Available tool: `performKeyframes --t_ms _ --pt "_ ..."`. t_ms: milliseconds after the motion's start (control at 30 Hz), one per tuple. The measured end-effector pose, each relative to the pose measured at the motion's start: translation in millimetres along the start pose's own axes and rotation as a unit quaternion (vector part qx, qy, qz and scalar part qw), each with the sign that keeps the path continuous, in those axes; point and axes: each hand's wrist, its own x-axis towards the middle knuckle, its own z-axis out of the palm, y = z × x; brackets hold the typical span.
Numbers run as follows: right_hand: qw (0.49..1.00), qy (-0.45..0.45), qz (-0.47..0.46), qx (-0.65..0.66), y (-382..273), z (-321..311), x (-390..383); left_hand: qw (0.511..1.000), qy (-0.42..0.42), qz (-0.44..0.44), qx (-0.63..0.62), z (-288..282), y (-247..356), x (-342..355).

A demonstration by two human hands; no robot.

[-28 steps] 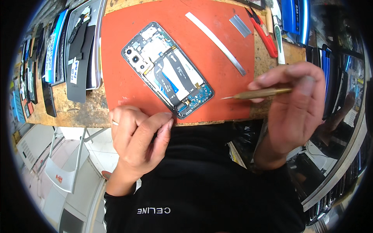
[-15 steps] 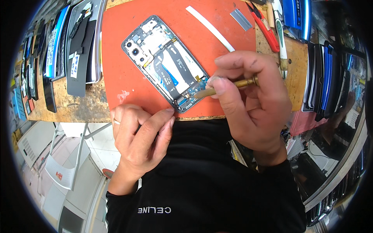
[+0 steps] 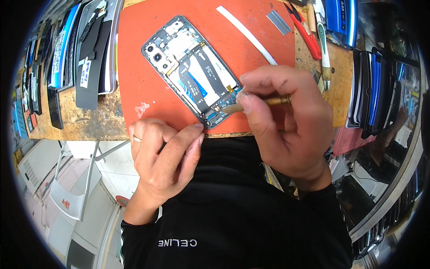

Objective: The person disassembles a smartphone by removing the back cover and prying open internal components. They use a metal spudger and tweezers to disconnect ribbon cables and remove parts. The person then reassembles the phone and briefly interacts with others in the shop.

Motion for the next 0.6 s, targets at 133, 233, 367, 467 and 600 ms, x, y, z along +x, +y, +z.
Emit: performKeyframes --t_ms 133,233,367,467,600 --pt "0.999 -0.007 0.034 0.001 -2.9 -1.0 -0.3 1.0 0.002 0.004 0.0 1.3 -0.6 0.0" --pt "0.998 0.002 0.06 0.019 -3.6 0.0 -0.5 1.0 0.0 0.007 -0.001 2.4 -0.6 0.2" --pt "0.996 0.024 0.081 0.043 -2.1 3.3 -0.4 1.0 -0.011 0.015 0.009 2.5 0.1 1.1" --pt "0.99 0.04 0.115 0.067 -0.2 5.5 -0.1 0.999 -0.021 0.019 0.02 2.1 1.6 1.9" --pt "0.981 0.052 0.162 0.093 3.7 6.1 1.2 0.999 -0.037 0.017 0.026 2.3 3.0 2.6"
